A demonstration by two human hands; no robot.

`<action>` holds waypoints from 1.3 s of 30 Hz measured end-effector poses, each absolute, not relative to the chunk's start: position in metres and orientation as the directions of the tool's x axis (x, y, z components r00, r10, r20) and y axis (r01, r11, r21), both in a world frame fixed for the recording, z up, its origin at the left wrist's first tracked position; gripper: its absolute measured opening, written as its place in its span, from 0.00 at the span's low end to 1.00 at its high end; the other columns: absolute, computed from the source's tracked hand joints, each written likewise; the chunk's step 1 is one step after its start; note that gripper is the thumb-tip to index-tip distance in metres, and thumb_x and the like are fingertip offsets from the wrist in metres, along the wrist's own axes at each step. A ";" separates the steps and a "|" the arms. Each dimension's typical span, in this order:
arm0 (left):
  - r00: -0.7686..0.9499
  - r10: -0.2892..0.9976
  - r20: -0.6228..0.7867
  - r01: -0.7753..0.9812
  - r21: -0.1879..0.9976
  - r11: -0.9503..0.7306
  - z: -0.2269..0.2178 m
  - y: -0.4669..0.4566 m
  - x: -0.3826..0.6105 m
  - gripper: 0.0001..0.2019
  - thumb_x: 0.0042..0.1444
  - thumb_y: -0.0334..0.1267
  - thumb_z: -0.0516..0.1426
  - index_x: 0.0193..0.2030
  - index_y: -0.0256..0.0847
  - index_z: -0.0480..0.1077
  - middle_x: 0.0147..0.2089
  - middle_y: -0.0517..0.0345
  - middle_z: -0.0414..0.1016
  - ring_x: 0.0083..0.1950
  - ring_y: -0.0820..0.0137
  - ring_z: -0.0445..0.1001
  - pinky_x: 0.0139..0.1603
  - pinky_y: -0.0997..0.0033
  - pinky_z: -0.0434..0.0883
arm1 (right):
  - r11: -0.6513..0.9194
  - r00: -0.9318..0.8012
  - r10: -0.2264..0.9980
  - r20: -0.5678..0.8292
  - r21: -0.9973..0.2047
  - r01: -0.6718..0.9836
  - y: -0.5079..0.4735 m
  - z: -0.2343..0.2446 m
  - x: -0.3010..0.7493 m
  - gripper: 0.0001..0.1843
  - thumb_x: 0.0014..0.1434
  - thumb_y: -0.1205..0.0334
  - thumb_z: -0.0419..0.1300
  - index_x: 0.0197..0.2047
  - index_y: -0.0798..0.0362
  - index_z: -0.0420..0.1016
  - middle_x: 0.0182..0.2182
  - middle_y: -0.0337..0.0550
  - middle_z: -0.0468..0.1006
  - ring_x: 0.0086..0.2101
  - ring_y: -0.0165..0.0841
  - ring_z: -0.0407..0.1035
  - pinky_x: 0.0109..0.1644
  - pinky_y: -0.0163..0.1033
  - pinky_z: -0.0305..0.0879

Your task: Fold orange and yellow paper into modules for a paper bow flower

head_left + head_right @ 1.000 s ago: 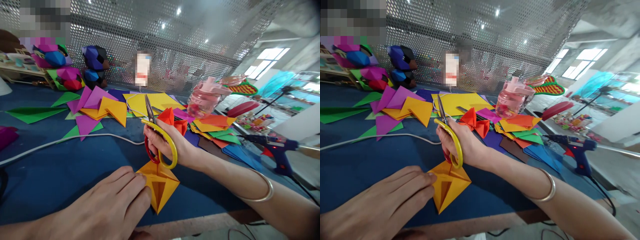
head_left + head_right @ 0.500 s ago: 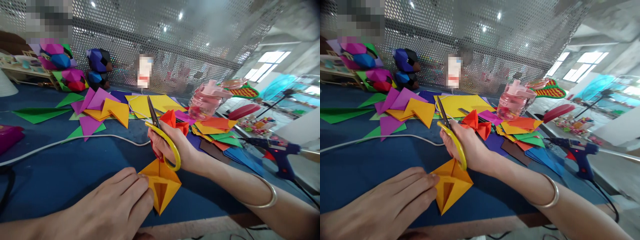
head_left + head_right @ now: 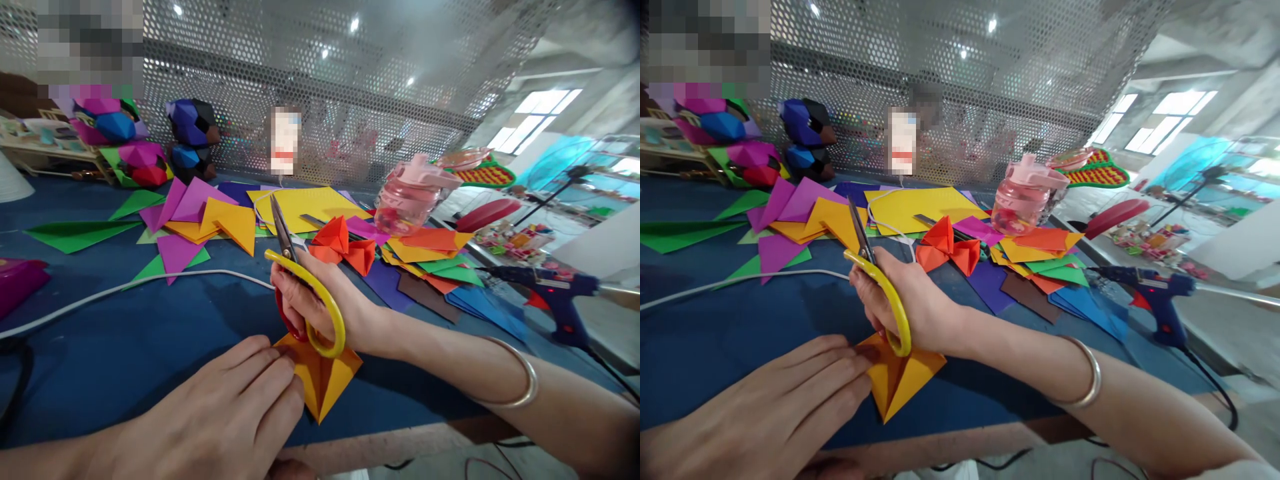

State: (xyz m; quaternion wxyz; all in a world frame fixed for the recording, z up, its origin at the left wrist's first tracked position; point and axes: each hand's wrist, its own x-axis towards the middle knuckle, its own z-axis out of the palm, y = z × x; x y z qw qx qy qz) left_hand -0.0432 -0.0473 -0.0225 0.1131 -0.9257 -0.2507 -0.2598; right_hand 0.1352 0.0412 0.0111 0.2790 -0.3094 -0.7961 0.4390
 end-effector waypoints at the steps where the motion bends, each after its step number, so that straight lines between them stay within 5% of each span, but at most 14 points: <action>1: 0.736 0.412 0.537 0.523 -0.065 -0.850 -0.022 -0.047 -0.043 0.15 0.67 0.41 0.49 0.45 0.38 0.76 0.44 0.52 0.81 0.45 0.64 0.77 0.60 0.63 0.69 | 0.449 -0.654 0.734 0.183 -0.853 0.265 0.043 0.012 0.138 0.13 0.70 0.50 0.51 0.39 0.50 0.59 0.18 0.28 0.66 0.18 0.26 0.65 0.22 0.30 0.63; 10: 0.747 0.384 0.543 0.515 -0.107 -0.851 -0.027 -0.047 -0.046 0.15 0.61 0.34 0.49 0.50 0.35 0.73 0.49 0.48 0.80 0.51 0.61 0.76 0.62 0.62 0.67 | 0.516 -0.597 0.771 0.220 -0.765 0.385 0.048 0.013 0.155 0.12 0.70 0.52 0.51 0.37 0.50 0.58 0.18 0.29 0.66 0.18 0.25 0.64 0.21 0.29 0.60; 16: 0.729 0.352 0.587 0.527 -0.153 -0.836 -0.024 -0.047 -0.044 0.13 0.61 0.33 0.51 0.48 0.38 0.73 0.47 0.52 0.80 0.48 0.63 0.77 0.61 0.65 0.67 | 0.381 -0.478 0.839 0.260 -0.908 0.175 0.035 0.033 0.157 0.14 0.70 0.47 0.50 0.39 0.49 0.58 0.16 0.27 0.66 0.15 0.28 0.65 0.20 0.31 0.63; 18: 0.704 0.326 0.632 0.546 -0.187 -0.817 -0.024 -0.047 -0.042 0.12 0.62 0.35 0.51 0.46 0.39 0.73 0.45 0.54 0.80 0.45 0.64 0.77 0.61 0.66 0.68 | 0.417 -0.419 0.857 0.301 -0.882 0.220 0.031 0.047 0.168 0.16 0.69 0.46 0.52 0.38 0.49 0.59 0.16 0.28 0.65 0.15 0.28 0.65 0.20 0.32 0.61; 21: 0.661 0.326 0.676 0.566 -0.164 -0.808 -0.028 -0.046 -0.040 0.11 0.64 0.38 0.51 0.45 0.40 0.74 0.43 0.55 0.81 0.44 0.65 0.78 0.59 0.66 0.69 | 0.429 -0.401 0.885 0.234 -0.744 0.512 0.024 0.064 0.202 0.18 0.66 0.44 0.55 0.35 0.49 0.62 0.18 0.30 0.66 0.16 0.27 0.62 0.19 0.32 0.54; 23: 0.634 0.348 0.691 0.561 -0.101 -0.822 -0.029 -0.045 -0.040 0.12 0.66 0.40 0.49 0.44 0.43 0.73 0.42 0.56 0.81 0.42 0.65 0.78 0.56 0.67 0.71 | 0.455 -0.370 0.890 0.266 -0.491 0.743 0.018 0.069 0.232 0.20 0.64 0.42 0.57 0.32 0.51 0.65 0.21 0.34 0.68 0.20 0.28 0.62 0.22 0.33 0.52; 26: 0.605 0.420 0.676 0.571 -0.001 -0.821 -0.025 -0.043 -0.043 0.11 0.66 0.41 0.49 0.48 0.44 0.71 0.46 0.56 0.80 0.45 0.66 0.79 0.52 0.70 0.74 | 0.297 -0.266 0.942 0.203 -0.143 0.944 0.011 0.064 0.279 0.19 0.63 0.43 0.58 0.33 0.50 0.69 0.22 0.36 0.72 0.23 0.31 0.65 0.28 0.35 0.54; 29: 0.594 0.534 0.602 0.605 0.103 -0.789 -0.016 -0.037 -0.047 0.13 0.65 0.41 0.53 0.54 0.44 0.68 0.55 0.54 0.76 0.53 0.65 0.77 0.52 0.72 0.75 | 0.076 -0.081 0.993 0.080 0.066 0.995 0.012 0.053 0.314 0.18 0.62 0.44 0.56 0.33 0.50 0.72 0.22 0.40 0.74 0.24 0.35 0.68 0.27 0.36 0.53; 34: 0.562 0.733 0.383 0.645 0.351 -0.679 -0.005 -0.024 -0.042 0.14 0.62 0.40 0.56 0.55 0.43 0.67 0.56 0.52 0.73 0.56 0.62 0.75 0.53 0.65 0.75 | -0.001 -0.009 0.993 0.116 0.092 0.996 0.020 0.043 0.326 0.14 0.63 0.56 0.56 0.46 0.56 0.73 0.26 0.46 0.78 0.28 0.41 0.74 0.29 0.38 0.57; 37: 0.559 0.775 0.295 0.629 0.458 -0.628 -0.001 -0.017 -0.036 0.17 0.59 0.38 0.58 0.55 0.43 0.66 0.55 0.52 0.73 0.56 0.61 0.73 0.56 0.60 0.73 | -0.019 -0.003 0.979 0.203 0.104 0.994 0.014 0.046 0.301 0.19 0.65 0.56 0.55 0.52 0.62 0.68 0.40 0.61 0.79 0.38 0.50 0.75 0.35 0.43 0.62; 39: 0.561 0.787 0.255 0.615 0.509 -0.603 0.002 -0.012 -0.032 0.19 0.58 0.39 0.59 0.56 0.43 0.66 0.55 0.51 0.72 0.55 0.60 0.73 0.56 0.57 0.72 | 0.059 -0.075 0.970 0.231 0.077 0.995 0.000 0.047 0.277 0.19 0.68 0.54 0.52 0.56 0.57 0.66 0.47 0.57 0.77 0.44 0.48 0.74 0.42 0.45 0.65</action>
